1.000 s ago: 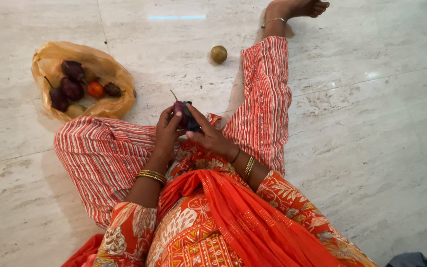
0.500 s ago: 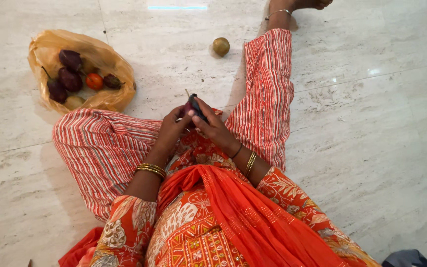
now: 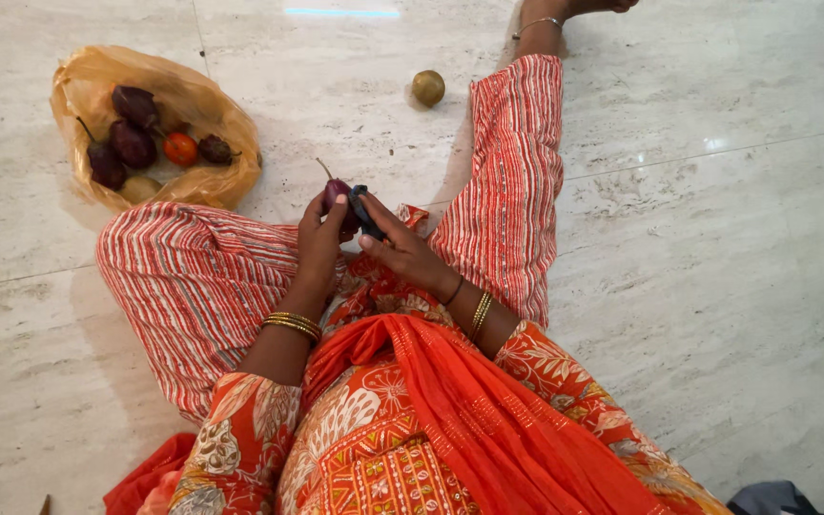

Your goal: The person sits on the floor and peels a small eggplant using a peeler. They rotate the eggplant to remove the skin in strips, then place the peeled vegetable on the floor next to a plastic bag containing other vegetables.

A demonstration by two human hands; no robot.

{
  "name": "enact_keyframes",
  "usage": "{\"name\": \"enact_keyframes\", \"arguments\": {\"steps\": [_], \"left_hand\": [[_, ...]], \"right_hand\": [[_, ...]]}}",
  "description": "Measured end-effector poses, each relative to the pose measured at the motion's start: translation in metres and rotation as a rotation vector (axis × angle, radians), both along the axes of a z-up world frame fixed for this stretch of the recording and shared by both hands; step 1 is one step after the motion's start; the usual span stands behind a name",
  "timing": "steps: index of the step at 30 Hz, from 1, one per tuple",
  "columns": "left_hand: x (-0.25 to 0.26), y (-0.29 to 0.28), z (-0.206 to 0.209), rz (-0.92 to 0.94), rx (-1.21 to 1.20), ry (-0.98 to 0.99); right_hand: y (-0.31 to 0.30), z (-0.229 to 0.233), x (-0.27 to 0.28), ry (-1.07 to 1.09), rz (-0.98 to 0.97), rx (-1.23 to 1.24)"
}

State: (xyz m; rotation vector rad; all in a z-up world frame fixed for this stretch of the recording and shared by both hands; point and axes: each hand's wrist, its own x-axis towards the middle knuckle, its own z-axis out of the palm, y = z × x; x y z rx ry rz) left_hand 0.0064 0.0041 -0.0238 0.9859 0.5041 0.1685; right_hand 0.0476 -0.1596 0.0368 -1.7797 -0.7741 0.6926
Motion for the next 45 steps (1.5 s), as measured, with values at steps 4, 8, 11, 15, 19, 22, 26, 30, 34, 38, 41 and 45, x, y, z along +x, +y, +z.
{"name": "enact_keyframes", "arguments": {"steps": [4, 8, 11, 15, 19, 22, 26, 30, 34, 38, 41, 45], "left_hand": [[-0.001, 0.001, 0.002, -0.014, 0.060, 0.043], [-0.002, 0.004, 0.009, -0.090, 0.040, 0.046], [-0.002, 0.003, 0.013, -0.181, 0.125, 0.008], [-0.004, 0.003, 0.020, -0.327, 0.236, 0.013], [-0.001, -0.001, 0.017, -0.333, 0.196, -0.026], [0.000, -0.005, 0.012, -0.235, 0.086, 0.020], [0.003, -0.002, 0.008, -0.134, 0.060, 0.099], [0.006, -0.003, 0.000, -0.169, 0.006, 0.067], [0.010, -0.006, -0.003, -0.192, 0.022, 0.050], [0.009, -0.003, 0.009, -0.252, 0.045, 0.057], [0.003, 0.001, 0.029, -0.365, 0.088, 0.105], [-0.004, -0.001, 0.053, -0.433, -0.057, -0.107]], "right_hand": [[0.001, 0.000, -0.002, -0.044, 0.037, 0.021], [0.001, 0.003, -0.004, 0.037, -0.021, 0.020], [0.000, 0.009, -0.006, 0.084, -0.088, 0.087], [0.000, 0.016, -0.005, 0.311, -0.246, 0.094], [0.001, 0.016, 0.002, 0.320, -0.266, 0.089], [-0.001, 0.009, 0.001, 0.286, -0.187, 0.114], [0.003, 0.004, -0.007, 0.265, -0.176, 0.032], [0.004, 0.003, -0.011, 0.186, -0.159, 0.029], [0.004, 0.004, -0.015, 0.126, -0.164, 0.005], [0.007, 0.015, -0.019, 0.034, -0.163, -0.006], [0.005, 0.032, -0.022, 0.021, -0.224, -0.088], [0.004, 0.048, -0.024, -0.092, -0.219, -0.070]]}}
